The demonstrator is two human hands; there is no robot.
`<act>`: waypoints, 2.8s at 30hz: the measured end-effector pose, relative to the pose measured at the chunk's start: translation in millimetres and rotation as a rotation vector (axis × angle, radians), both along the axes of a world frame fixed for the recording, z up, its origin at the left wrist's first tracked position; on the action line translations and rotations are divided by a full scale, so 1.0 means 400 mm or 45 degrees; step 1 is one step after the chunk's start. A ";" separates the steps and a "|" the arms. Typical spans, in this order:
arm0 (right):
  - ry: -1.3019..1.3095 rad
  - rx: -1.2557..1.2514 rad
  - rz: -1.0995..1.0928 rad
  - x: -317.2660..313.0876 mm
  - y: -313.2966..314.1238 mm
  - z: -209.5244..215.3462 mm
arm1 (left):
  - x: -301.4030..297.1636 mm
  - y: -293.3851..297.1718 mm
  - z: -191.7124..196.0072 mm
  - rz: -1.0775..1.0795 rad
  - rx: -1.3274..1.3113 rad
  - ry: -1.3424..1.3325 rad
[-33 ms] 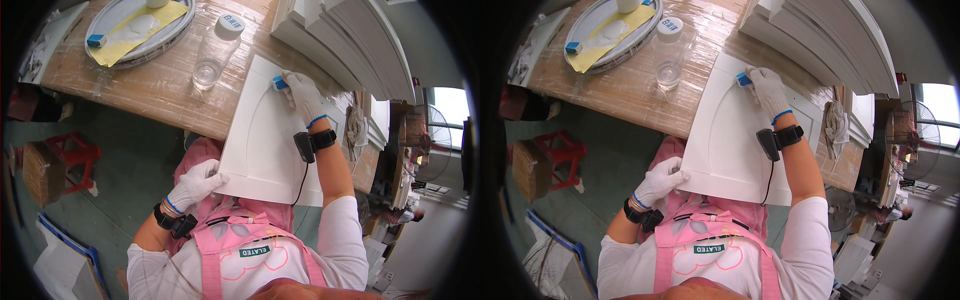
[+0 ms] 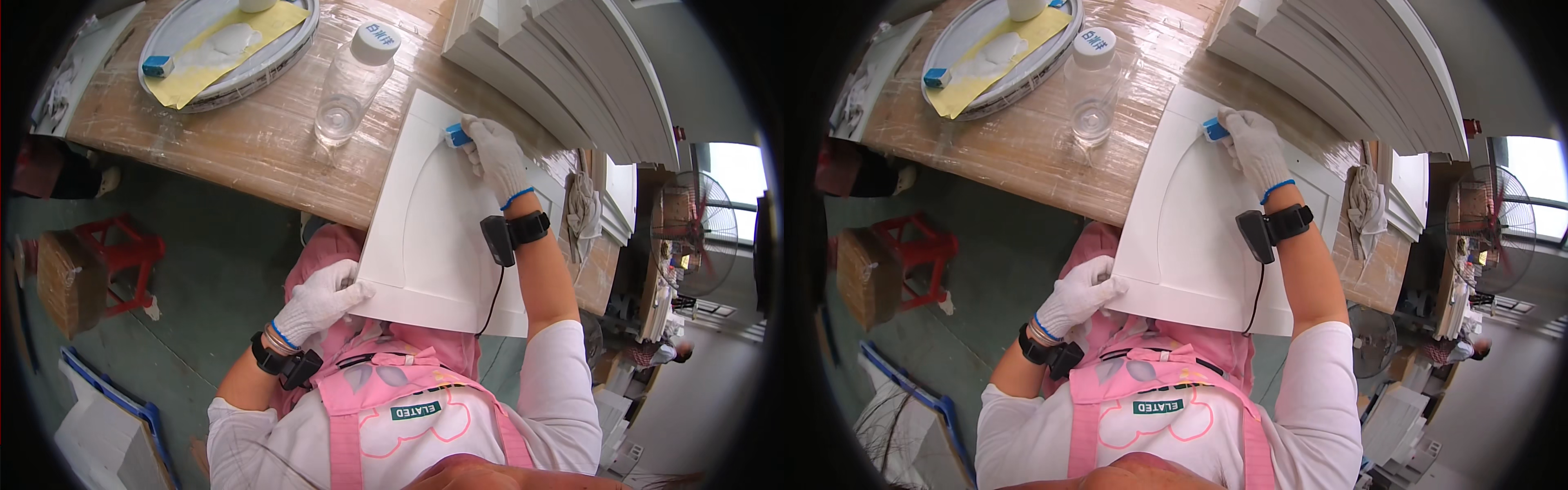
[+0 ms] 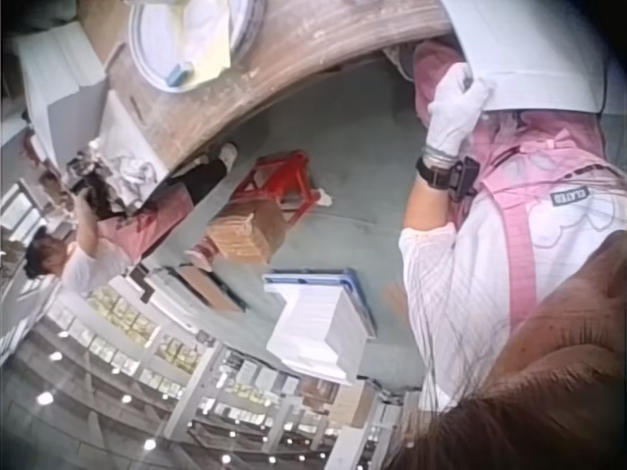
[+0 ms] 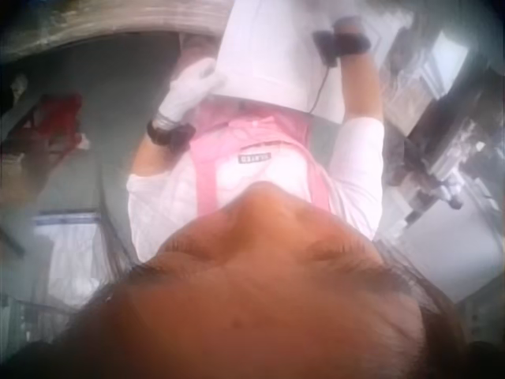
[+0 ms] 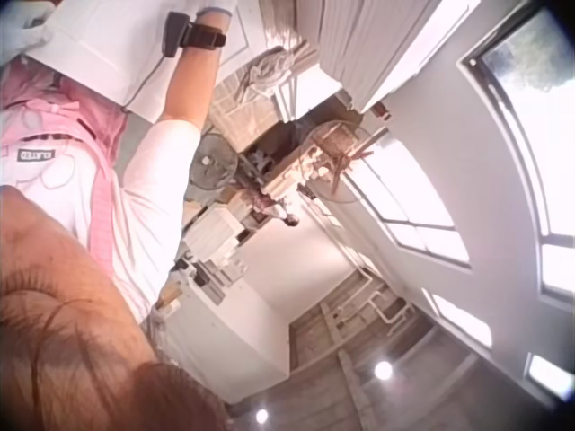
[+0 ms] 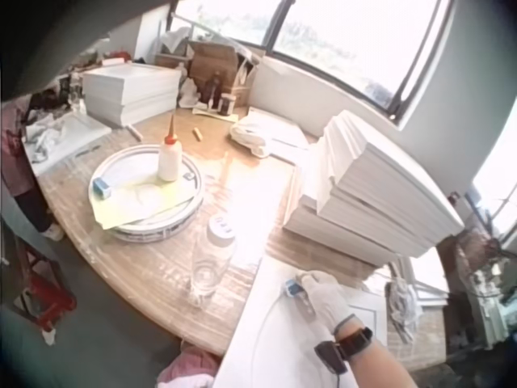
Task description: Cleaning and finishing white wooden cabinet door panels at a workbench.
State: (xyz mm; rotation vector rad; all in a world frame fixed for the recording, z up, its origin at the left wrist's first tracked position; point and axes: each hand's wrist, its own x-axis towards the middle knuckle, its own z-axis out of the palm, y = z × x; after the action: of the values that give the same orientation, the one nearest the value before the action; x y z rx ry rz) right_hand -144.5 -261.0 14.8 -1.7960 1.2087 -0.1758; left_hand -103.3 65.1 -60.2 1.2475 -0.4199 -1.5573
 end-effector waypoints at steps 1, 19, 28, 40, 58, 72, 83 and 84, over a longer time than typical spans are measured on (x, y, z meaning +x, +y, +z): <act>-0.065 0.068 -0.030 0.000 0.003 0.002 | 0.000 0.001 0.000 0.003 -0.005 0.004; -0.047 0.002 -0.036 0.004 0.018 0.010 | 0.000 -0.003 0.010 -0.006 0.040 -0.061; -0.043 -0.021 -0.026 -0.003 0.008 0.008 | 0.000 -0.004 0.012 0.001 0.041 -0.050; -0.005 -0.042 -0.018 0.000 0.020 0.027 | 0.004 -0.004 0.020 -0.014 0.052 -0.060; 0.004 -0.084 -0.008 0.003 0.025 0.023 | 0.003 -0.002 0.008 -0.016 0.056 -0.035; 0.080 -0.077 0.053 -0.002 0.036 0.018 | 0.005 -0.006 0.021 -0.017 0.069 -0.054; -0.001 -0.148 -0.021 -0.005 0.043 0.017 | 0.003 -0.004 0.020 -0.029 0.072 -0.061; -0.002 -0.148 -0.021 -0.006 0.041 0.016 | 0.000 -0.005 0.017 -0.015 0.061 -0.057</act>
State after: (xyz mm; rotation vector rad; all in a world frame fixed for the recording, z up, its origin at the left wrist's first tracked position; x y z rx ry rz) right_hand -147.0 -244.6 21.3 -1.8858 1.2341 -0.2619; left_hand -103.1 63.1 -53.6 1.3209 -0.4216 -1.5599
